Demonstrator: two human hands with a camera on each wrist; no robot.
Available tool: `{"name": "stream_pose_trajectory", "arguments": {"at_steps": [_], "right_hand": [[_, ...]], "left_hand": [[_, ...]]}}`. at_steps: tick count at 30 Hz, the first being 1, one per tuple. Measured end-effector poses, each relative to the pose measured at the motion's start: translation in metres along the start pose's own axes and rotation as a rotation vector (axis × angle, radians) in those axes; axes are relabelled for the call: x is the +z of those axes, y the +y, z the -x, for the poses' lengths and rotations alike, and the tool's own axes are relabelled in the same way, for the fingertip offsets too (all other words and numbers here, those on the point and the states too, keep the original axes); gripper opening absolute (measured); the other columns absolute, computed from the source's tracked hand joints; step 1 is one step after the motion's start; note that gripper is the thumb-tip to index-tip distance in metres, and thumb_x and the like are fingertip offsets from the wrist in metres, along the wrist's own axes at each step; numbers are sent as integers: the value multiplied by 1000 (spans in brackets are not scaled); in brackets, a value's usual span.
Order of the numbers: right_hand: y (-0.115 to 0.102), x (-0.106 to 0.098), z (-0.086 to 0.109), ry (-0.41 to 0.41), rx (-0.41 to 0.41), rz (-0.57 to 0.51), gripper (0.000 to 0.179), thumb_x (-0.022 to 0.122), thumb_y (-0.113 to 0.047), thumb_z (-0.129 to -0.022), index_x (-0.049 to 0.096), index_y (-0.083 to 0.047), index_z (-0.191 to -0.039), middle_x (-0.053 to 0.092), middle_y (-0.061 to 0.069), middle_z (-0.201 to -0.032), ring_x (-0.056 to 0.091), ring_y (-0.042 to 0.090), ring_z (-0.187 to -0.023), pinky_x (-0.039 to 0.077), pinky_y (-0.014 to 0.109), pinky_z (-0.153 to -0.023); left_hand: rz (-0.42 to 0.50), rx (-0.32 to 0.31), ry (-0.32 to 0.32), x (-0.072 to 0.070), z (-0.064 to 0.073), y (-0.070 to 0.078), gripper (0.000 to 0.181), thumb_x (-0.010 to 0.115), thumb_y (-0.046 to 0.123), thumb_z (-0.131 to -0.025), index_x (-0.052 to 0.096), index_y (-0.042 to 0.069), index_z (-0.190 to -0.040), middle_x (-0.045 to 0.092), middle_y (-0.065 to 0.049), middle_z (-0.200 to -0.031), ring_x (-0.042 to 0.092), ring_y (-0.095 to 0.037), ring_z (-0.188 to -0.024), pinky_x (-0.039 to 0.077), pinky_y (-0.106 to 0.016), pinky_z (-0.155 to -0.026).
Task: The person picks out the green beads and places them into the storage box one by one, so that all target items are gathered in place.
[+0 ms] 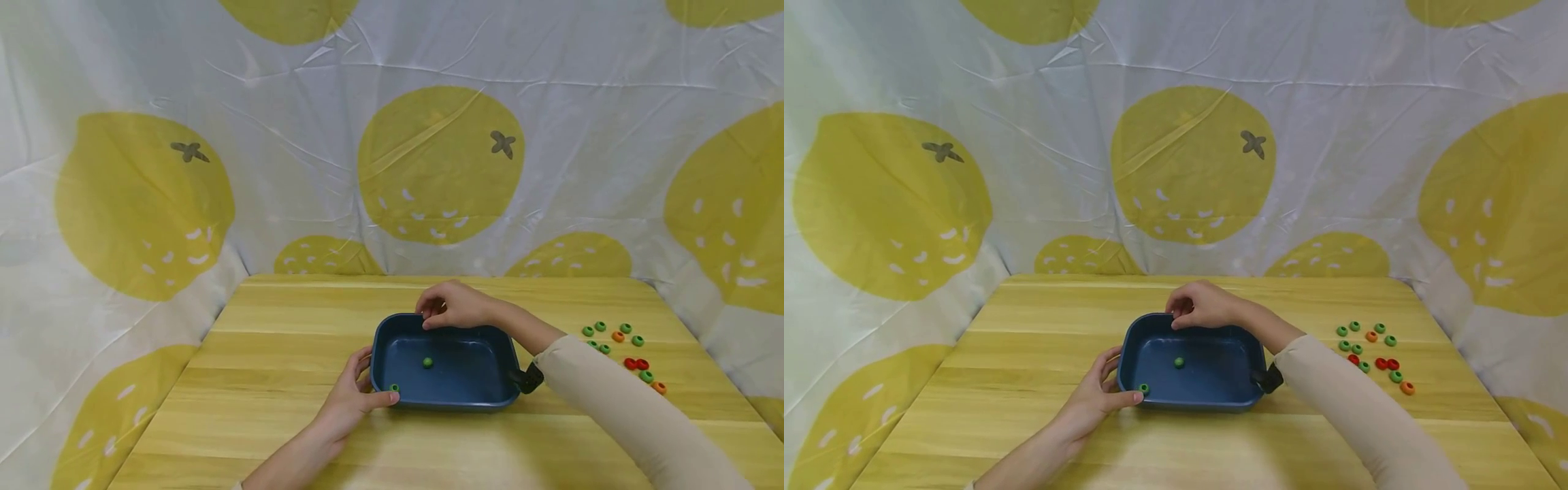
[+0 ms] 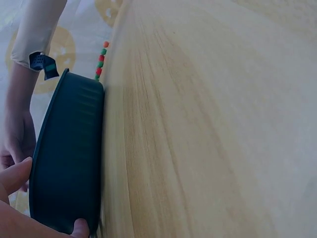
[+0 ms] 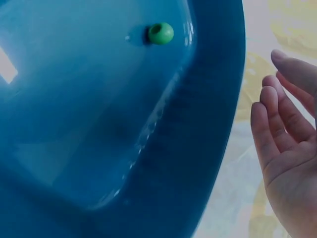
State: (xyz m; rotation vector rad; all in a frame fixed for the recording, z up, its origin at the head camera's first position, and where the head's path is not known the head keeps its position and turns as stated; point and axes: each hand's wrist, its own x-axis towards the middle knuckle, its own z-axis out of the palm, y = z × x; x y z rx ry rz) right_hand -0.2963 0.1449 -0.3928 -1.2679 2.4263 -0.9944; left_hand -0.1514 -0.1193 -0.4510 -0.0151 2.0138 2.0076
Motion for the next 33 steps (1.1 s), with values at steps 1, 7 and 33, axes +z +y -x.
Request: {"name": "stream_pose_trajectory", "arguments": {"at_steps": [1, 7, 33], "right_hand": [[0, -1, 3, 4, 6, -7, 24, 78, -13, -94, 73, 0, -113, 69, -6, -92, 66, 10, -86, 57, 32, -84], [2, -10, 20, 34, 40, -35, 20, 77, -11, -95, 74, -3, -112, 69, -4, -93, 66, 14, -86, 58, 34, -82], [29, -36, 106, 166, 207, -38, 22, 77, -13, -95, 72, -1, -113, 68, -1, -93, 68, 16, -84, 58, 32, -81]], "left_hand": [[-1, 0, -1, 0, 0, 0, 99, 87, 1, -80, 27, 8, -159, 32, -21, -162, 42, -45, -141, 42, -53, -107], [4, -7, -6, -1, 1, 0, 99, 88, 2, -80, 28, 8, -159, 33, -19, -162, 43, -43, -141, 40, -53, -108], [13, -10, -9, -1, 1, 0, 99, 87, 0, -80, 28, 8, -159, 31, -19, -163, 41, -44, -141, 43, -51, -107]]}}
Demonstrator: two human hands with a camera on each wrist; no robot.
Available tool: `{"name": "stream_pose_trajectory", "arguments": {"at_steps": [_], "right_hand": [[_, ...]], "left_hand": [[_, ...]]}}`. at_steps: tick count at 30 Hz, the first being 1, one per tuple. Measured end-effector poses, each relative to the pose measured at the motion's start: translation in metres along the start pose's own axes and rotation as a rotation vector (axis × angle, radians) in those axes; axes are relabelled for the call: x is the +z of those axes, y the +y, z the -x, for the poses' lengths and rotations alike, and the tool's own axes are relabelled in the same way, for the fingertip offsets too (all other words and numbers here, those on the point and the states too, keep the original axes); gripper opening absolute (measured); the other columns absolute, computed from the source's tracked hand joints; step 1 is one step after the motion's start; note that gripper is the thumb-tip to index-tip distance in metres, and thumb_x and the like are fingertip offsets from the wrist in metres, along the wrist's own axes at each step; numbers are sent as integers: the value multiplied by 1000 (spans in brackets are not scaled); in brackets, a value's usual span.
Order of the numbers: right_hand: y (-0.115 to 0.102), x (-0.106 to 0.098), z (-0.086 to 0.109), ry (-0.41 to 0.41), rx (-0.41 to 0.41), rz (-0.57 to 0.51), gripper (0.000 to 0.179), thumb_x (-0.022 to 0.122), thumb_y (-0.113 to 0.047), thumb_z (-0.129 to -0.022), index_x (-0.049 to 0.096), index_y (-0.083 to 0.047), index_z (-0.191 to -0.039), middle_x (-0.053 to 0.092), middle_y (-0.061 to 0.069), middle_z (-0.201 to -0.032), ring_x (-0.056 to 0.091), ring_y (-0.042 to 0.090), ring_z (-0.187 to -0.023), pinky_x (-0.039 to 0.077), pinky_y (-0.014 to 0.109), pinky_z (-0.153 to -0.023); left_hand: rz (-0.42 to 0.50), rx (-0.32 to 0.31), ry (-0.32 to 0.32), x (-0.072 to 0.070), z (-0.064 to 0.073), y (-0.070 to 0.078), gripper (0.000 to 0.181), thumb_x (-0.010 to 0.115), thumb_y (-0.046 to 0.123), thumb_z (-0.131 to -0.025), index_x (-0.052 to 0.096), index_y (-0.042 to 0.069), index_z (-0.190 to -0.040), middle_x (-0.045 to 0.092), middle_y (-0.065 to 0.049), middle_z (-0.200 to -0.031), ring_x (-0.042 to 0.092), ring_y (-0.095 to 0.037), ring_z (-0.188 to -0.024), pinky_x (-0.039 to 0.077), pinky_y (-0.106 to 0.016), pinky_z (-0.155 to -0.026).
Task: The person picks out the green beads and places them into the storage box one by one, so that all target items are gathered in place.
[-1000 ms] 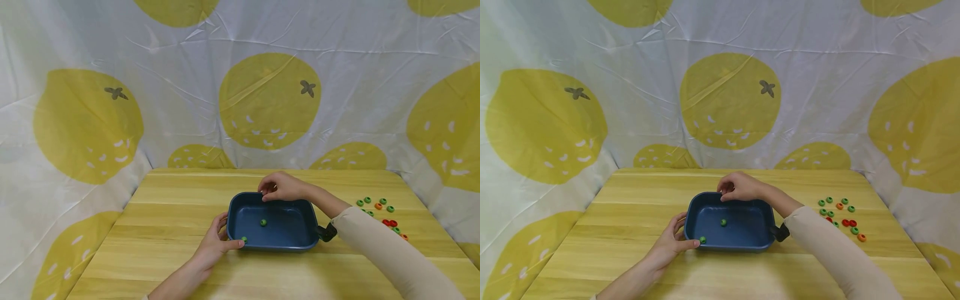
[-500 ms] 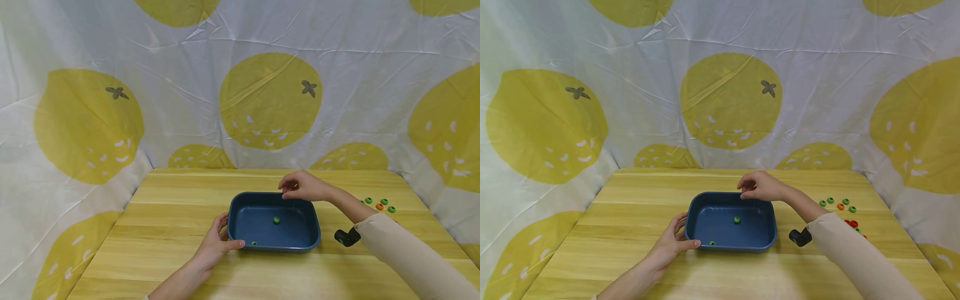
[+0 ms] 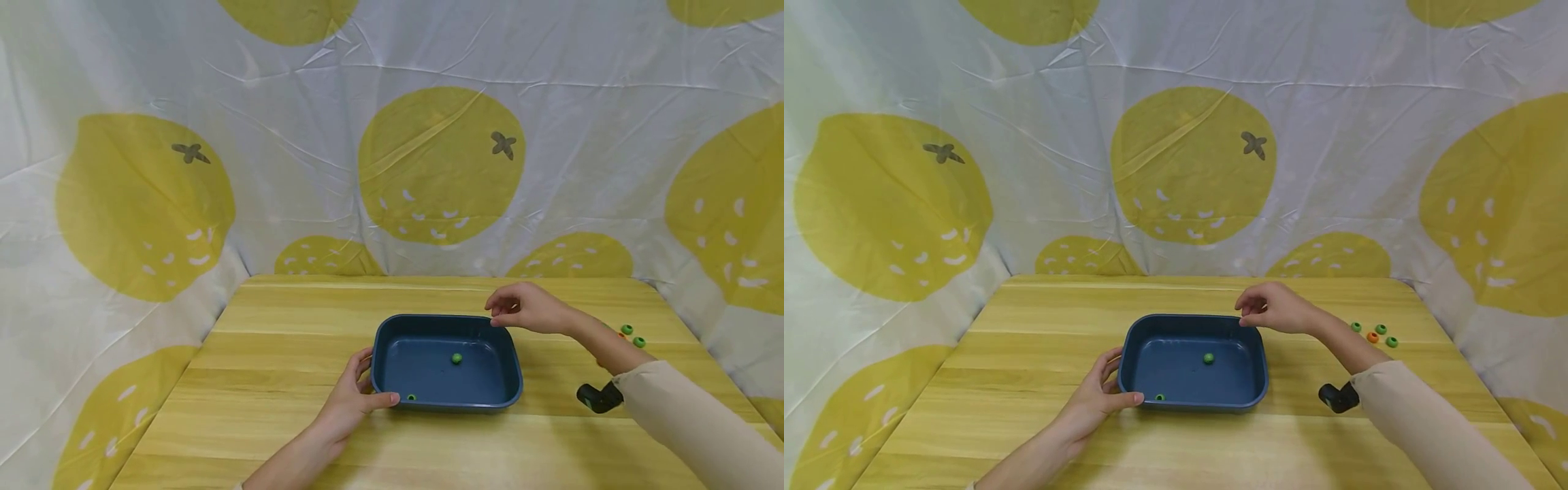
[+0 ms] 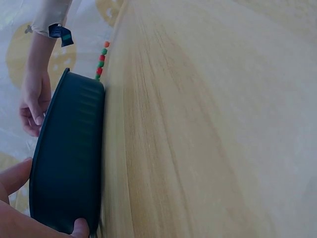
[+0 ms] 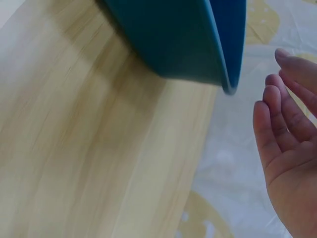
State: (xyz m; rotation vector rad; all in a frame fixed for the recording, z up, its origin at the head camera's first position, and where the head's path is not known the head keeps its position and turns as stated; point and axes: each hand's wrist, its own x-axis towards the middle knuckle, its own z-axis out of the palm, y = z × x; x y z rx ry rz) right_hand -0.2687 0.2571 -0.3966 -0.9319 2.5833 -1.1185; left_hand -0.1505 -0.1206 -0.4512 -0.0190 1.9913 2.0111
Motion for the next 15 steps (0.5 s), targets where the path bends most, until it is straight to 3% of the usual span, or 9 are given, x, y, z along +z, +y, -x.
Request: {"name": "stream_pose_trajectory", "arguments": {"at_steps": [15], "right_hand": [[21, -21, 51, 99, 84, -3, 22, 76, -10, -95, 71, 1, -113, 69, 0, -93, 67, 18, -81, 58, 28, -72]], "left_hand": [[-9, -11, 3, -1, 0, -1, 98, 87, 1, -80, 29, 9, -159, 32, -18, -163, 43, -42, -141, 42, -52, -107]]}}
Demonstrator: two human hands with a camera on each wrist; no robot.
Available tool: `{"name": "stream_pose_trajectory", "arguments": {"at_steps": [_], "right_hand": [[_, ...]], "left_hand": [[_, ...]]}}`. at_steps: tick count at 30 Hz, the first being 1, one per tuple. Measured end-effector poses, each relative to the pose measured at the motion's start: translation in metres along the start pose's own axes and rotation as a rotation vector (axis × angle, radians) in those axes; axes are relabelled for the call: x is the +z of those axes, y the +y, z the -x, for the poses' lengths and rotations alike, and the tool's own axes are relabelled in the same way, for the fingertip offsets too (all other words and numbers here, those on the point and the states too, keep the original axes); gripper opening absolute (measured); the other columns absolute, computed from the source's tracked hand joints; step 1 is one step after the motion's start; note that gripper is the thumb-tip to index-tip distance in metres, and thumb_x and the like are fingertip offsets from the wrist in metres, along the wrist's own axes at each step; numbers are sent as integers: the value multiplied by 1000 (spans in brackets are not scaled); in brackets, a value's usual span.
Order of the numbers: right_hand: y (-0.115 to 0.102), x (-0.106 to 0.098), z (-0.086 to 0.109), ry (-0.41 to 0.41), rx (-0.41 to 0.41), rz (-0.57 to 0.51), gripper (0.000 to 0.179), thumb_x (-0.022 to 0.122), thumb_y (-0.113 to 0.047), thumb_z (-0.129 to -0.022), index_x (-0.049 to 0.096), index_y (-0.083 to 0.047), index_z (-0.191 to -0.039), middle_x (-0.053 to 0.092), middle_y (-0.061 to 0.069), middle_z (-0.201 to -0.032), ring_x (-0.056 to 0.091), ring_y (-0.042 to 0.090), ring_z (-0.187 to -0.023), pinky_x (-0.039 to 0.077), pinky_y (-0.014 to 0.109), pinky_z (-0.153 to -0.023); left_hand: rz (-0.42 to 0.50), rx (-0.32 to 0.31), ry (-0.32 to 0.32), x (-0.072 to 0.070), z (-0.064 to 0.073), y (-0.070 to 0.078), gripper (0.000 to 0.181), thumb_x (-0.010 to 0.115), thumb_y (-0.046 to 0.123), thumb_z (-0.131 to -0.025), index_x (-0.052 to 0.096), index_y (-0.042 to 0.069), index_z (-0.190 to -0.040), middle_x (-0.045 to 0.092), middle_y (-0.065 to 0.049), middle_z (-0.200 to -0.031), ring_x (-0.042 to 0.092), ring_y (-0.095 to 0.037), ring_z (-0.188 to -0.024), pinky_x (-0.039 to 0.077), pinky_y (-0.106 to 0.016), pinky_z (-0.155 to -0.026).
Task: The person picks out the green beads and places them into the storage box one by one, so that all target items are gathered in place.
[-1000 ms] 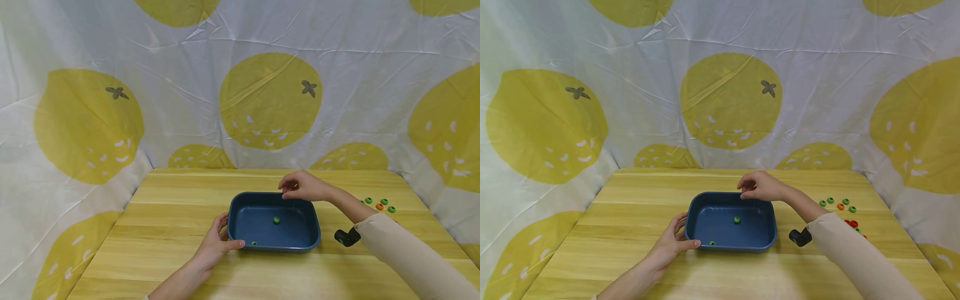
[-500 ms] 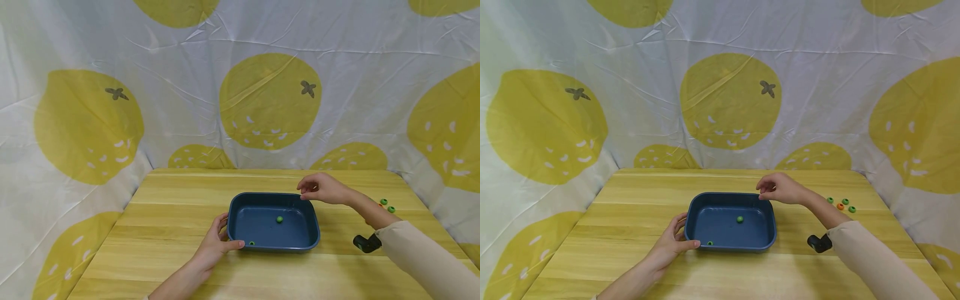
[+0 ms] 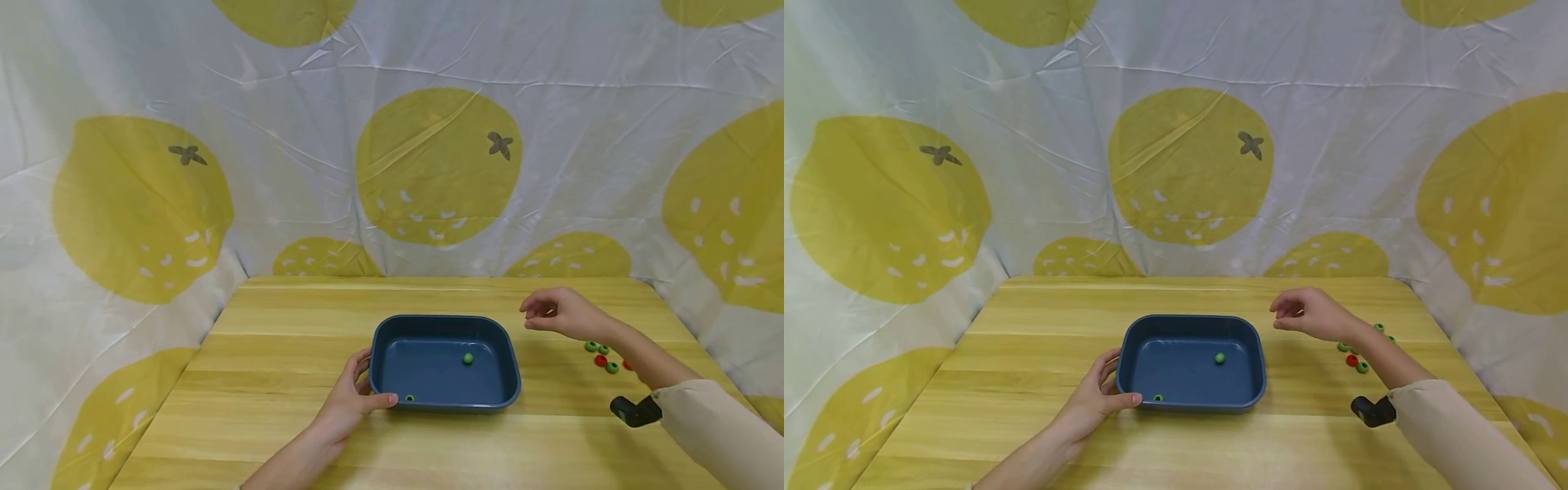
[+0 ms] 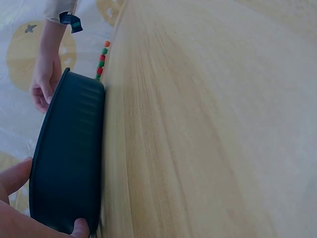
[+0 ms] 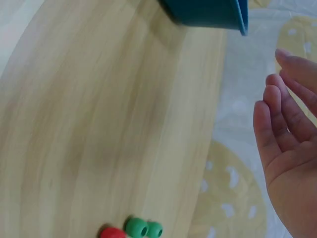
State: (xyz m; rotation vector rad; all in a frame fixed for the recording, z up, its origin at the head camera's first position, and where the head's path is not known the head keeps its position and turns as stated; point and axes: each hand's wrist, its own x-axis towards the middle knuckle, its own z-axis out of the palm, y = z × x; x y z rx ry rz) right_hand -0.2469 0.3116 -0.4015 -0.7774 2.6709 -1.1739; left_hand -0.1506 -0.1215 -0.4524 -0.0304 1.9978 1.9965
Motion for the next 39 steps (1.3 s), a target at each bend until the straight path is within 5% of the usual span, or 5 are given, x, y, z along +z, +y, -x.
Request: {"name": "stream_pose_trajectory", "arguments": {"at_steps": [6, 11, 27, 39], "right_hand": [[11, -9, 18, 16, 47, 1, 22, 75, -10, -96, 70, 2, -115, 70, 2, -94, 69, 28, -84, 57, 29, -70], [17, -14, 32, 54, 74, 20, 22, 75, -11, -96, 70, 1, -114, 68, 2, -94, 66, 19, -81, 57, 28, -69], [49, -29, 83, 136, 70, 81, 19, 74, -3, -95, 71, 3, -113, 69, 0, -93, 66, 19, -79, 56, 30, -64], [82, -40, 128, 117, 246, 19, 24, 71, -6, -98, 68, 10, -115, 70, 0, -95, 65, 8, -82, 57, 32, -63]], "left_hand": [[-2, 4, -1, 0, 0, 0, 99, 87, 2, -80, 29, 9, -159, 31, -18, -163, 42, -43, -141, 41, -53, -108], [-7, 16, -1, 0, 1, 1, 99, 88, 1, -80, 29, 9, -159, 31, -19, -163, 43, -44, -140, 42, -54, -107], [5, 16, -1, 1, 1, 0, 98, 87, 0, -80, 29, 8, -159, 33, -18, -162, 43, -43, -140, 43, -50, -106], [1, 26, 1, 1, 1, 0, 99, 86, -1, -80, 27, 6, -159, 32, -21, -162, 43, -44, -139, 45, -48, -104]]}}
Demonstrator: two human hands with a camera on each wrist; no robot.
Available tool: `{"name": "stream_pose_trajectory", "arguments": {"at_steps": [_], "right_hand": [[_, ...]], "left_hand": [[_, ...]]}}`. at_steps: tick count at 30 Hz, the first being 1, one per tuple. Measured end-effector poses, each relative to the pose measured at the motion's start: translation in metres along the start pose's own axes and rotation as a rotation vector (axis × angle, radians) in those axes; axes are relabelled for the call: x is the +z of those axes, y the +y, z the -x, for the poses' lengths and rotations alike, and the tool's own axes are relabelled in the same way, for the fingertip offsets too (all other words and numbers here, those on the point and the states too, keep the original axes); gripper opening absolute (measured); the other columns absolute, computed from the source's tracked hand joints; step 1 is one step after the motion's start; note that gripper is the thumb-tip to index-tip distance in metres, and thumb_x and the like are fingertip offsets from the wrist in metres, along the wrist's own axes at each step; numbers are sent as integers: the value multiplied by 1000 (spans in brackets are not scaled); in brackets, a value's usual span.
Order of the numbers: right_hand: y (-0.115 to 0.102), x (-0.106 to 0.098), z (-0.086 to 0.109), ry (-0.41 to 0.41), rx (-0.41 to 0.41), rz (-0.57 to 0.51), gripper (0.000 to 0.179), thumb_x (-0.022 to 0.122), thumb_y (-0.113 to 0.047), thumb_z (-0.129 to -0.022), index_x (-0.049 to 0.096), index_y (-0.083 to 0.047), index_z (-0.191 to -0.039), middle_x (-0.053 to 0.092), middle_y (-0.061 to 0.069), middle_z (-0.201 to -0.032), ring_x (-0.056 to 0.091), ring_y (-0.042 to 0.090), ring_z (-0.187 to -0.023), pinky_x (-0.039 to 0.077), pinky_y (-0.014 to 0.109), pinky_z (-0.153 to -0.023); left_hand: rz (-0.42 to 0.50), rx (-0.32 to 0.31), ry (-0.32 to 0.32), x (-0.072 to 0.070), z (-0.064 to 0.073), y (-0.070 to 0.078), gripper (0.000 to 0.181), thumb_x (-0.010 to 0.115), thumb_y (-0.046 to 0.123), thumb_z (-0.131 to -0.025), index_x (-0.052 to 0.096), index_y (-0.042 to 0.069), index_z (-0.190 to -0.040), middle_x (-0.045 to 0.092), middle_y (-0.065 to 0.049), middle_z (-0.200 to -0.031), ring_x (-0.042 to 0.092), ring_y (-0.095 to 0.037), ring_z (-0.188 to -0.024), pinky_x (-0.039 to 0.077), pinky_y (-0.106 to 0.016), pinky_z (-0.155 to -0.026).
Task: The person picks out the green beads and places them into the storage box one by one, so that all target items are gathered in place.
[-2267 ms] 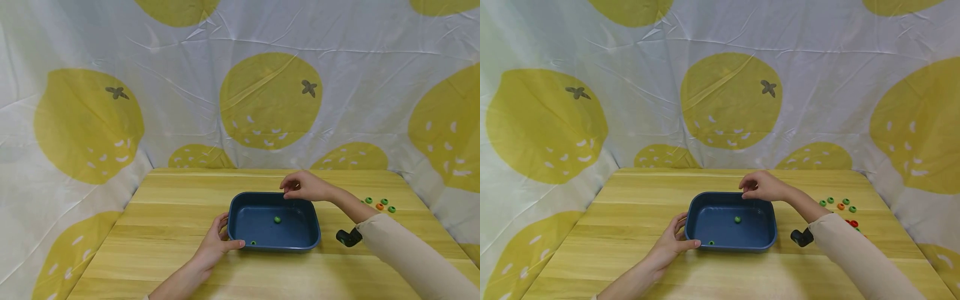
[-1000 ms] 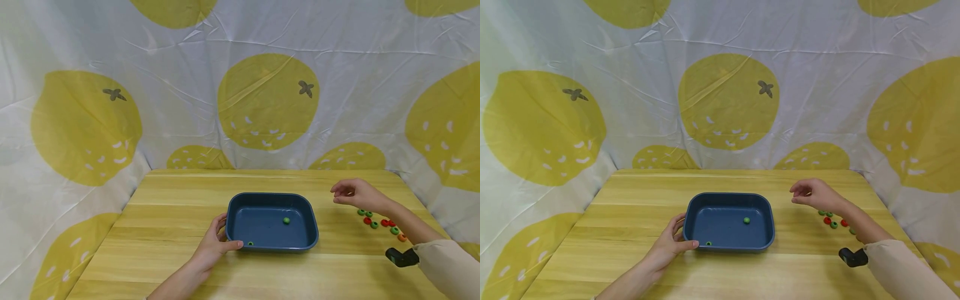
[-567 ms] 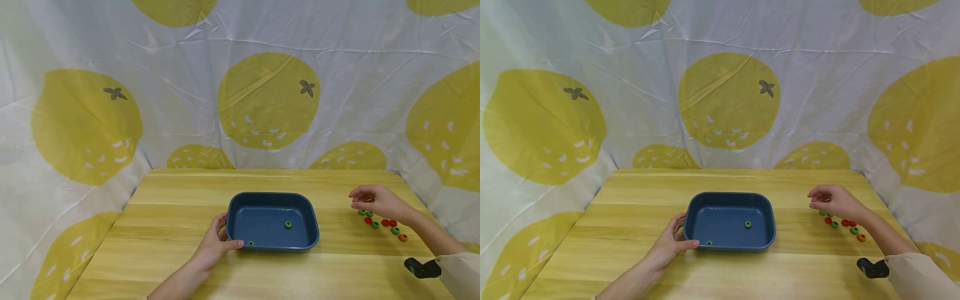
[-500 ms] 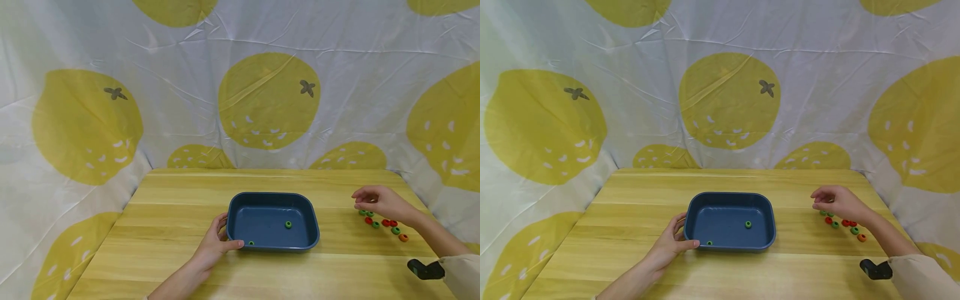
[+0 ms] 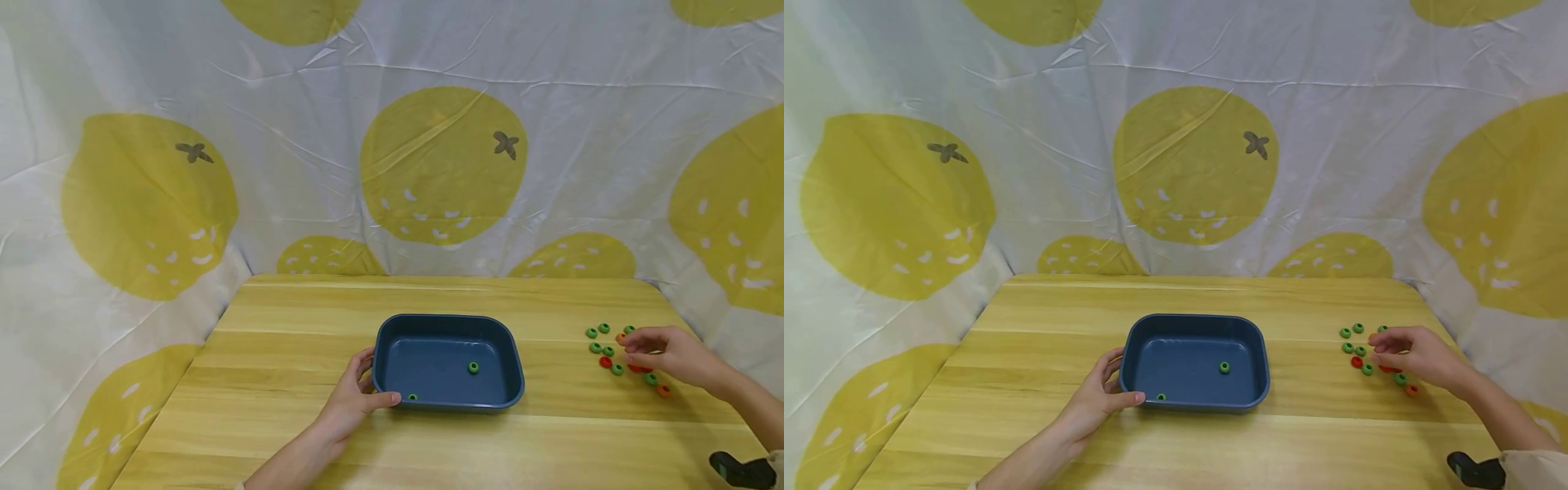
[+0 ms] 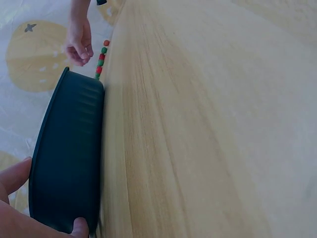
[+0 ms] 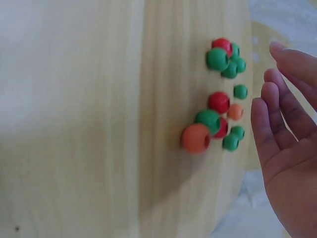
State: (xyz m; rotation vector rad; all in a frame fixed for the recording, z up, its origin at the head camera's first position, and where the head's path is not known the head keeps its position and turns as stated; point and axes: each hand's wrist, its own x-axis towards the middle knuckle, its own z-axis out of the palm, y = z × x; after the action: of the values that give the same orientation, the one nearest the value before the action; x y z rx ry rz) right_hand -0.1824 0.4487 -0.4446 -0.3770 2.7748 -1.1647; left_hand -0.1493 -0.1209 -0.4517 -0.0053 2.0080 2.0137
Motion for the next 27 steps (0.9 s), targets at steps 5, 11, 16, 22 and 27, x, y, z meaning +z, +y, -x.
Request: {"name": "stream_pose_trajectory", "arguments": {"at_steps": [5, 11, 16, 22, 27], "right_hand": [[16, -5, 14, -10, 63, 0, 24, 70, -9, -99, 69, 10, -113, 72, -3, -96, 66, 8, -82, 56, 30, -65], [27, -4, 24, 19, 178, 65, 25, 76, -19, -96, 74, 2, -109, 74, 2, -97, 67, 8, -80, 55, 28, -67], [35, -3, 29, 41, 174, 67, 21, 77, -12, -94, 75, 5, -106, 74, 3, -95, 66, 7, -78, 55, 27, -66], [40, -1, 31, 4, 205, 29, 25, 75, -9, -95, 71, 10, -110, 71, 4, -96, 65, 8, -77, 56, 29, -65], [38, 4, 29, 24, 202, 103, 25, 79, -12, -92, 73, 6, -107, 69, 5, -95, 62, 6, -76, 55, 28, -65]], "left_hand": [[-1, 1, -4, 0, -1, 0, 100, 86, -2, -80, 26, 5, -160, 32, -21, -162, 43, -44, -139, 44, -49, -105], [3, -9, 1, 0, -1, 0, 99, 86, -2, -80, 26, 6, -159, 32, -20, -162, 43, -44, -140, 45, -48, -105], [2, -9, 5, 1, -2, 0, 100, 87, -1, -80, 26, 6, -160, 33, -20, -162, 42, -44, -140, 45, -48, -105], [1, -7, 0, 1, -2, -1, 99, 86, -1, -81, 26, 6, -160, 32, -20, -162, 43, -44, -139, 46, -47, -104], [0, -9, 2, 1, -1, -2, 100, 86, -1, -81, 25, 6, -160, 32, -21, -162, 43, -44, -140, 45, -48, -105]]}}
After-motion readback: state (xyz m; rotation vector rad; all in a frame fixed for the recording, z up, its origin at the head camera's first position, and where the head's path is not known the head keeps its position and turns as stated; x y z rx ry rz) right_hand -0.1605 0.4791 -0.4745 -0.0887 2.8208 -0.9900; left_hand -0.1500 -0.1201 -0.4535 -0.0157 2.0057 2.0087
